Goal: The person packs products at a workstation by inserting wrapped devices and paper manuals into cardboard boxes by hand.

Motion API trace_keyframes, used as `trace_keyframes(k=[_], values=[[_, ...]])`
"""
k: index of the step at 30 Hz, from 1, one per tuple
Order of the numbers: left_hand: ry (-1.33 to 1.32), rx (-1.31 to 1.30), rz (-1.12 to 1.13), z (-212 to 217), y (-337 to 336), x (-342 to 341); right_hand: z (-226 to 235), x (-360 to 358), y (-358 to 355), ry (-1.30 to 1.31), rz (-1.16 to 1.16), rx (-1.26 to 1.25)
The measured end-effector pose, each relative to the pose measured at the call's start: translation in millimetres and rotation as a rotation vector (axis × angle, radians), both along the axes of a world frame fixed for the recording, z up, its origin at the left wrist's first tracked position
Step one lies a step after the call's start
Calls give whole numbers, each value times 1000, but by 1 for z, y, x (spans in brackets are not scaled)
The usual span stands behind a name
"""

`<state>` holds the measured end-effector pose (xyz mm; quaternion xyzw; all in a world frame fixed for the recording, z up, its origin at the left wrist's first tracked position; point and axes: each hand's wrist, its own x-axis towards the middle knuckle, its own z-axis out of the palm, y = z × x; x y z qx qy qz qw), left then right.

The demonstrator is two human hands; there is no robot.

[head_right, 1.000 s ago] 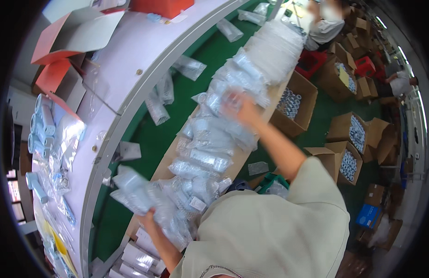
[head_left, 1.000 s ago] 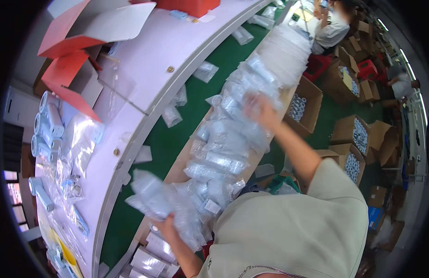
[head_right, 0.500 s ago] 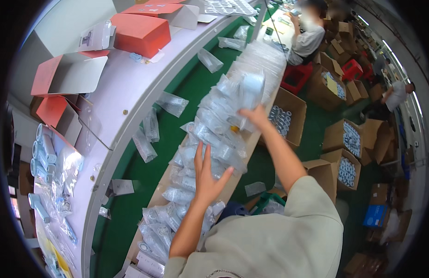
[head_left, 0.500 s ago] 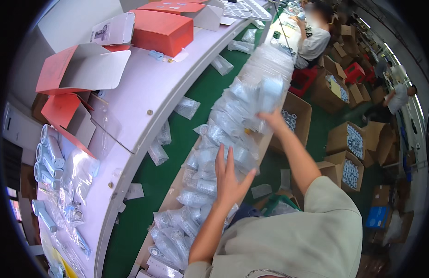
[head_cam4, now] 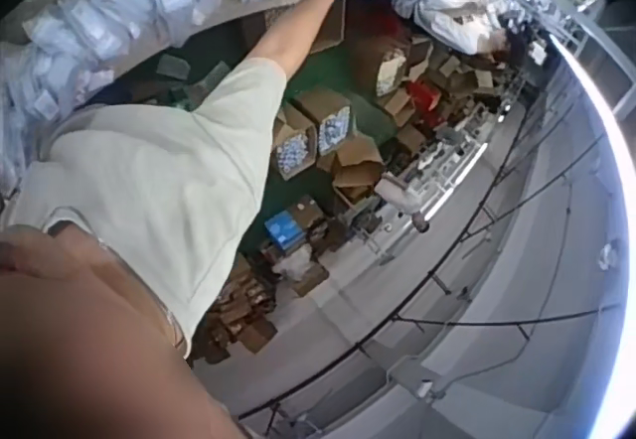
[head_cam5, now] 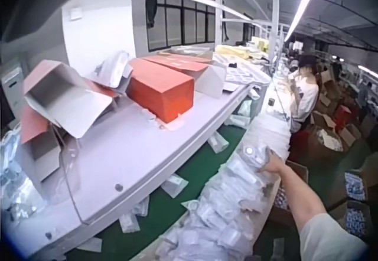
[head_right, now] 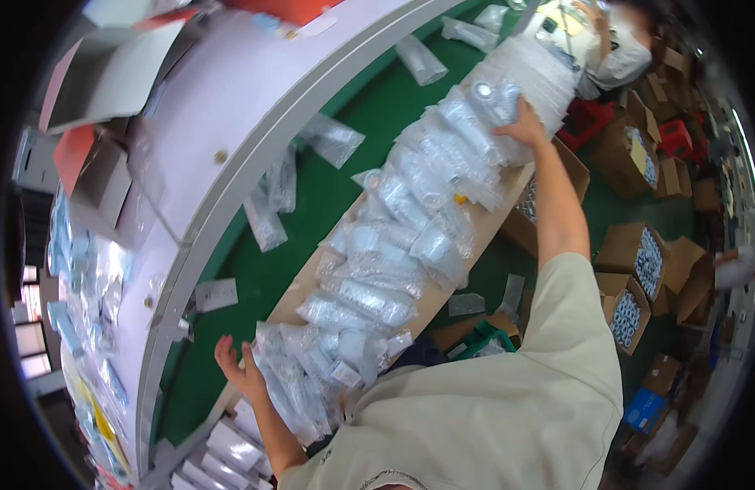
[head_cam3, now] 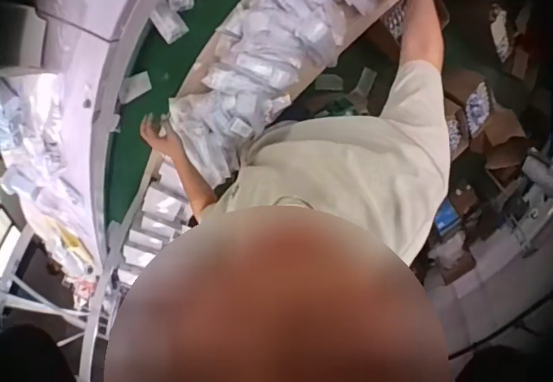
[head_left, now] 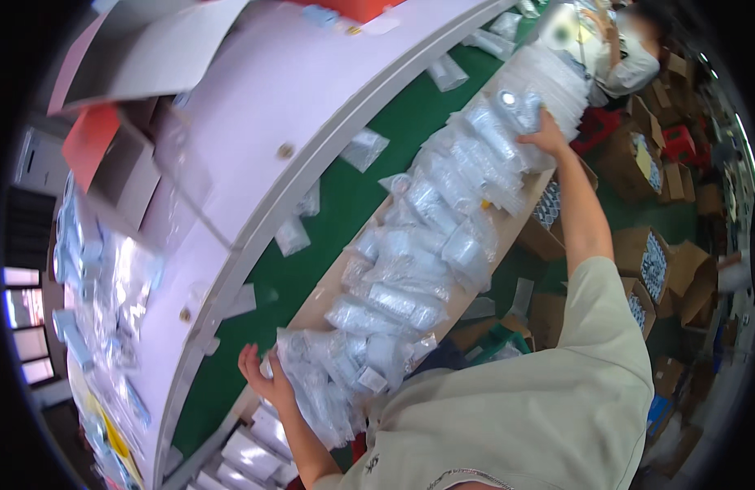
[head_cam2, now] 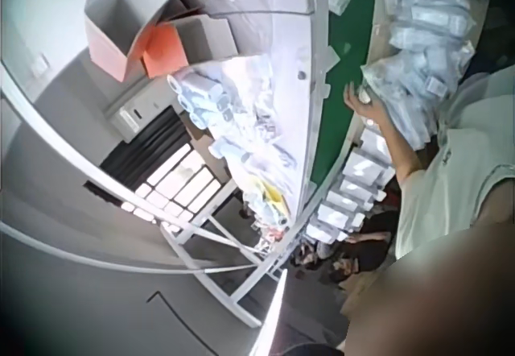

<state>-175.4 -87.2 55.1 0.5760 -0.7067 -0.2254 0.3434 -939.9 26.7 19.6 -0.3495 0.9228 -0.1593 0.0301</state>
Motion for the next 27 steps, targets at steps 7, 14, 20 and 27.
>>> trace_keyframes(k=[7, 14, 20, 27], values=[[-209, -148, 125, -56, -82, 39, 44, 72, -32, 408, -2, -244], [340, 202, 225, -111, -189, 46, 4, 278, -234, 103, 605, -179], [973, 415, 185, -140, -232, 75, -89, 319, -329, -41, 297, 219], [-583, 402, 38, -95, -255, 7, -144, 343, -295, -275, 128, 191]])
